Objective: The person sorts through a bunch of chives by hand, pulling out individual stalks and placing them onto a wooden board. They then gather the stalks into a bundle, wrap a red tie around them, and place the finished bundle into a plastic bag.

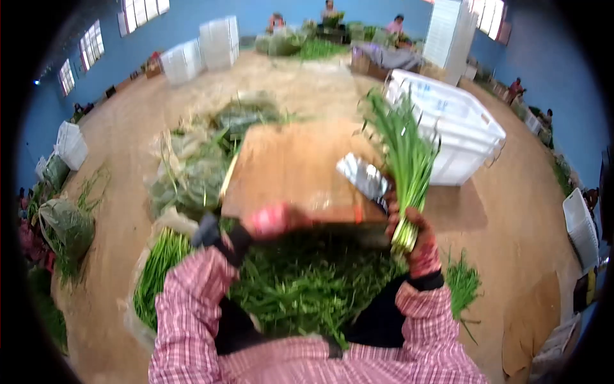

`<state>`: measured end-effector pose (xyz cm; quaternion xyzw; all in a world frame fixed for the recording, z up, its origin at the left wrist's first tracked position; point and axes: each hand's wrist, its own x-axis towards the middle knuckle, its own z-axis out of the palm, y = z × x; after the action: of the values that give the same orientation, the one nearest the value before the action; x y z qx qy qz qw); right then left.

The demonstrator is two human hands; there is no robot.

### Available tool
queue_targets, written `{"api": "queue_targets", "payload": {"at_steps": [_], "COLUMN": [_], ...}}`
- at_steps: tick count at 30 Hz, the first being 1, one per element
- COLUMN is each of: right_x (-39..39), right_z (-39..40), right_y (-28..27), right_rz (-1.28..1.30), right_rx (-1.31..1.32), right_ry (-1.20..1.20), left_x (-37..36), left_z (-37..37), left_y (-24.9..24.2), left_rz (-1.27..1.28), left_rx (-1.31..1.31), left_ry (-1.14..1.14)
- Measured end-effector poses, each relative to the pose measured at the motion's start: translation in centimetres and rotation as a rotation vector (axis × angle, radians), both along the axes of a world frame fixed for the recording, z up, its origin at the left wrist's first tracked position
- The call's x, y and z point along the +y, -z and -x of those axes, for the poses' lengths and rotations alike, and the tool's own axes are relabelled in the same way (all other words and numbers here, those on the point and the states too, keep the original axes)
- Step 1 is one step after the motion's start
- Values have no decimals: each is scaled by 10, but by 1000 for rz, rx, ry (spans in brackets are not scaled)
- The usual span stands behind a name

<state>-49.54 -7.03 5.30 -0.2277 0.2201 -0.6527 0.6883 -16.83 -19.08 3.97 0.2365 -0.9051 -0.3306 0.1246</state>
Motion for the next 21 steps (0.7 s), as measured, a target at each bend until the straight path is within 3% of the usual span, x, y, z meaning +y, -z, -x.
{"api": "queue_targets", "payload": {"at_steps": [1, 3, 4, 6, 8, 10, 12, 13, 16, 17, 21], "right_x": [-1, 4, -1, -2, -10, -22, -34, -43, -65, -69, -77], "right_z": [3, 4, 9, 11, 19, 24, 17, 14, 0, -5, -25], "right_y": [-1, -18, -20, -39, -53, -68, -90, -99, -124, -131, -136], "right_rz": [22, 60, 105, 158, 185, 220, 265, 282, 337, 361, 403], "right_rx": [-16, 127, 39, 110, 141, 113, 131, 117, 121, 150, 204], "right_ry": [-20, 106, 46, 55, 34, -30, -80, -120, -184, -218, -290], "left_x": [-23, -54, -61, -88, -70, -80, -79, -81, -83, -75, -88], "left_z": [-11, -3, 2, 9, 20, 25, 16, 12, -2, -4, -9], "left_y": [24, 21, 17, 27, 43, 70, 84, 91, 76, 68, 62], "left_rz": [41, 348, 646, 849, 774, 621, 723, 861, 665, 654, -15], "left_rx": [100, -47, -52, -209, -222, -526, -319, -41, -237, -151, 142], "left_ry": [-156, -504, -578, -596, -600, -610, -674, -673, -588, -605, -616]}}
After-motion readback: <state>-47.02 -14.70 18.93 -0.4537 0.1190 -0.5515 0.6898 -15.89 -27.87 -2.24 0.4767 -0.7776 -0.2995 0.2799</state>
